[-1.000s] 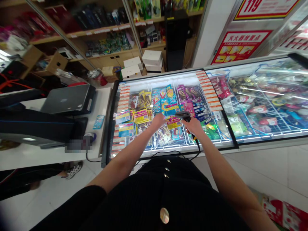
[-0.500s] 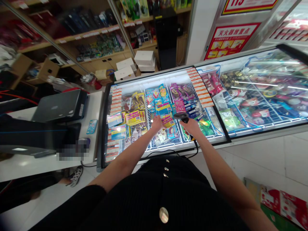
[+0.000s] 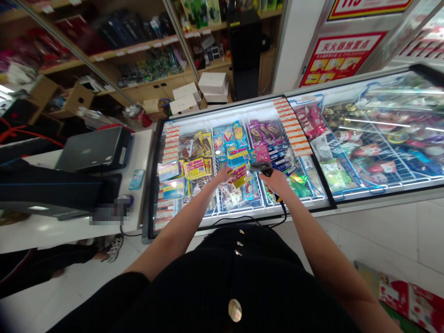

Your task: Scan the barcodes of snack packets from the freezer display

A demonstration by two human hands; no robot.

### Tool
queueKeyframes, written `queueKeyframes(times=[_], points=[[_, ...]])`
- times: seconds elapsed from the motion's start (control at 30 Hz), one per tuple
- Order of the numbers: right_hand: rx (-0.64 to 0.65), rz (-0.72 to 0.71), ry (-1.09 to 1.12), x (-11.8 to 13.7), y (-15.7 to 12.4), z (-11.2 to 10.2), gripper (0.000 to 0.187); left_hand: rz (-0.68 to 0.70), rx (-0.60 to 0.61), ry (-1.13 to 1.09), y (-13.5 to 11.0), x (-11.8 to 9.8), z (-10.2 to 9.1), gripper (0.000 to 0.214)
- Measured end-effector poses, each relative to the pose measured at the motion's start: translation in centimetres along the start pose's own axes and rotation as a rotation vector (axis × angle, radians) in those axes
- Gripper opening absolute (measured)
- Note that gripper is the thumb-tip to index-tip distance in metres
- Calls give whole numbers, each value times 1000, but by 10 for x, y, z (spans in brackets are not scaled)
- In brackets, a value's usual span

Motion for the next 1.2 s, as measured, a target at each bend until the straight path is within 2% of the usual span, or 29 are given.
queueKeyframes(times=[0.13,0.3,0.53,0.73,0.87,1.0,1.2], points=[[9,-37,-39,9,-6,2,21,-13,-51,-179,-2,-6,-25,19],[-9,-73,-123,18,-10,6,24,-13,-96,-237,-5,-15,-42,24],[-20,-108,-176,21,-10,10,24,-13,-90,-226,-7,-14,-48,28],[-45,-95,-265,28,-15,13,24,-10,-87,-229,-3,-2,-50,27],[-51,-88,-307,40,-23,18,25,3,-107,-226,-4,9,-60,31],[-26,-107,-309,56,-30,30,25,37,-180,-231,-8,23,-82,45],[13,-165,-333,80,-31,53,20,6,-255,-214,-26,43,-131,35]])
Point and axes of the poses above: each hand's wrist, its own y-axis towards the middle knuckle, its own z-axis out of the palm, x = y × z, the point moved 6 cm from there along y, towards the middle knuckle, and after that the axes turned 13 degrees about z, right-handed, at the moved point
